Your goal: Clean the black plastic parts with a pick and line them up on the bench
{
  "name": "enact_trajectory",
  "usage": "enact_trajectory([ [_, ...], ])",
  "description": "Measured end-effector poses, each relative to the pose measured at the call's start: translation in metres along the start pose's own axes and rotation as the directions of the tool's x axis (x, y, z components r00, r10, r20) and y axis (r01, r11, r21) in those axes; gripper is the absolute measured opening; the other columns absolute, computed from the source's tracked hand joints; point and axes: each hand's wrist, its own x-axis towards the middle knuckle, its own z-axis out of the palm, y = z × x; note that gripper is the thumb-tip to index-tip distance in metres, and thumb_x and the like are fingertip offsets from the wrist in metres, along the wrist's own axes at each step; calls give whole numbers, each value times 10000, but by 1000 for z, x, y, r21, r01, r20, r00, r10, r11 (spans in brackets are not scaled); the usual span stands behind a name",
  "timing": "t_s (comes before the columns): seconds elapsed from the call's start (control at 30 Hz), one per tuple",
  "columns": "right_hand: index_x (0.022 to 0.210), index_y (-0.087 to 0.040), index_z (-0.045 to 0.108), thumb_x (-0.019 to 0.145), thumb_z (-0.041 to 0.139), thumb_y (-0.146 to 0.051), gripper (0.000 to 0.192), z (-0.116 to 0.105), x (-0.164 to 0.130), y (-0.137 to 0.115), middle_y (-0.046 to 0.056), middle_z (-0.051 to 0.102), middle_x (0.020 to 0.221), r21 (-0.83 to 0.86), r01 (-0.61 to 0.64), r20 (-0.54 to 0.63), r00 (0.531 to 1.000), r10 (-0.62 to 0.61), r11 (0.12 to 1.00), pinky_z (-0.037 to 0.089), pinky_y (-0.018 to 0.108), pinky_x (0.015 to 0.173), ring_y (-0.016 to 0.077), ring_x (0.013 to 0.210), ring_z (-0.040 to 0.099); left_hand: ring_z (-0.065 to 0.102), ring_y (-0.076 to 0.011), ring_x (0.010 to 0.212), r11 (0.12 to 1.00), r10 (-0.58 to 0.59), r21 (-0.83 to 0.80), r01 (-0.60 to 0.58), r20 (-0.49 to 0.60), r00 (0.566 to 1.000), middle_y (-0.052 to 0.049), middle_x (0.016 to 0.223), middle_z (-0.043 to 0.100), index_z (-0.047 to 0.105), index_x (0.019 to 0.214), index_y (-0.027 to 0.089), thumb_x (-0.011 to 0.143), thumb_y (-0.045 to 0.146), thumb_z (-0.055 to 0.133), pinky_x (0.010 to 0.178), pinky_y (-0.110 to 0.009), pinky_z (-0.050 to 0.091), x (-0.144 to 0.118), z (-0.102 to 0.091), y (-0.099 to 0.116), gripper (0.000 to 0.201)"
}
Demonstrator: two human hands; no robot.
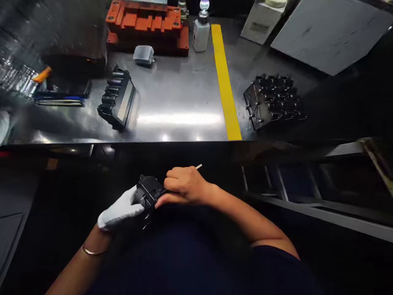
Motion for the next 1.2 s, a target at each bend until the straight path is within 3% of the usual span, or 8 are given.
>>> enact_trajectory([
  [0.13,646,-160,520,885,440,-645,546,-5,2,-3,-29,427,592,52,-36,66,997,32,998,245,220,494,82,539,368,509,-155,753,999,-15,49,14,19,1000,-7,894,616,549,1185,172,727,423,719,665,-247,462,-5,-6,7,549],
  [0.3,567,-170,441,900,440,-618,559,-7,2,-3,-38,378,563,98,-34,182,983,16,995,198,238,481,77,514,331,553,-186,835,995,8,102,-9,6,1000,-30,998,633,519,1275,192,731,399,726,716,-260,474,-8,-12,9,618],
  [0.73,560,-170,459,910,409,-625,576,2,3,-1,-29,391,563,-3,-28,68,997,28,1000,219,239,491,82,522,345,571,-202,823,997,70,-43,-71,-28,997,-44,955,654,589,1146,167,712,460,728,754,-294,489,-4,-2,2,541],
  [0.93,578,-172,445,909,464,-587,531,4,5,-1,-36,393,549,69,-36,9,999,36,997,236,227,482,75,509,351,578,-218,874,993,93,-66,-95,-32,995,-55,1006,659,574,1181,173,712,476,727,801,-320,489,-1,-1,0,578],
  [1.2,533,-185,318,883,450,-647,594,6,0,1,-57,329,499,262,-199,230,963,139,944,199,237,455,53,447,292,603,-263,928,999,43,-22,-43,-2,999,-89,1053,667,536,1260,146,697,515,722,824,-368,502,-3,-3,-2,697],
])
